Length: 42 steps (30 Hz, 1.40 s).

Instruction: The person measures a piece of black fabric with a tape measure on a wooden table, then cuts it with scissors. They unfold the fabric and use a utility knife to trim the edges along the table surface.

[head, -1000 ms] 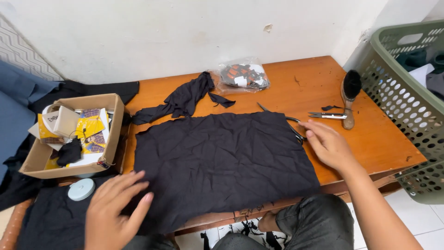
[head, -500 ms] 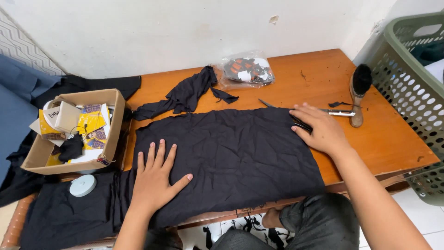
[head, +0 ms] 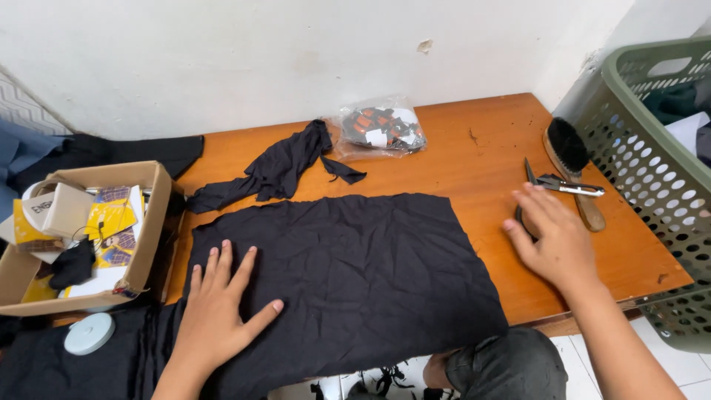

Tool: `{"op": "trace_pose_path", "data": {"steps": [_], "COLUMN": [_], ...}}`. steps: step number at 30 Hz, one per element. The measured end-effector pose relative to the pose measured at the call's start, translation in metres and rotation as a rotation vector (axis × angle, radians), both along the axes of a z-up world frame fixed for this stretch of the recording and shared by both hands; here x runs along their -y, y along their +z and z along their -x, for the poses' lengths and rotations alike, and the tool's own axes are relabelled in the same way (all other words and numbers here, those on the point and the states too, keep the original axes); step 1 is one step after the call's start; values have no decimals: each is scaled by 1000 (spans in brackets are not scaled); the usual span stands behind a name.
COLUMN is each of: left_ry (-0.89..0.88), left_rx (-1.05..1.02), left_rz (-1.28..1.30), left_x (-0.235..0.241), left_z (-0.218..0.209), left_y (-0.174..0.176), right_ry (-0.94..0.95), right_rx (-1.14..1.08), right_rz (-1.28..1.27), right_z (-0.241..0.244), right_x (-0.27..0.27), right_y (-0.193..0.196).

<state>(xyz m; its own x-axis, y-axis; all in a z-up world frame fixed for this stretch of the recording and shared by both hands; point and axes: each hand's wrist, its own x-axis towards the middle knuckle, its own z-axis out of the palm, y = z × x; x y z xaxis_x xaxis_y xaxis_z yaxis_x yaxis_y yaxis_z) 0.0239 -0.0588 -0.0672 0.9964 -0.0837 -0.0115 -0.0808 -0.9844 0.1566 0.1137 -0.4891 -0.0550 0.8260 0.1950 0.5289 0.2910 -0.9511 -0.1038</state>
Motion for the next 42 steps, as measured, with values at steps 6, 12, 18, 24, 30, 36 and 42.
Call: {"op": "trace_pose_path", "data": {"steps": [6,12,18,24,30,36,42], "left_ry": [182,90,-313,-511,-467,-329,-256], "left_rx": [8,-175,-294,-125,-8,-82,-183], "left_rz": [19,-16,114,312,379,393,57], "left_x": [5,9,47,69,58,49,36], "left_z": [-32,-57,-71,-107,-166,-221,-246], "left_y": [-9,0,19,23,9,15,33], "right_ry": [623,396,246,337,329,-16,-1], "right_rx": [-335,-473,12,-512,-153,484,435], "right_rz": [102,-5,-200,-96,304,381,326], "right_z": [2,53,87,61,70,84,78], "right_x": [-39,-11,-3,-19,-10,-70,-89], "right_y": [6,-14,-23,-6,-86,-90,-114]}}
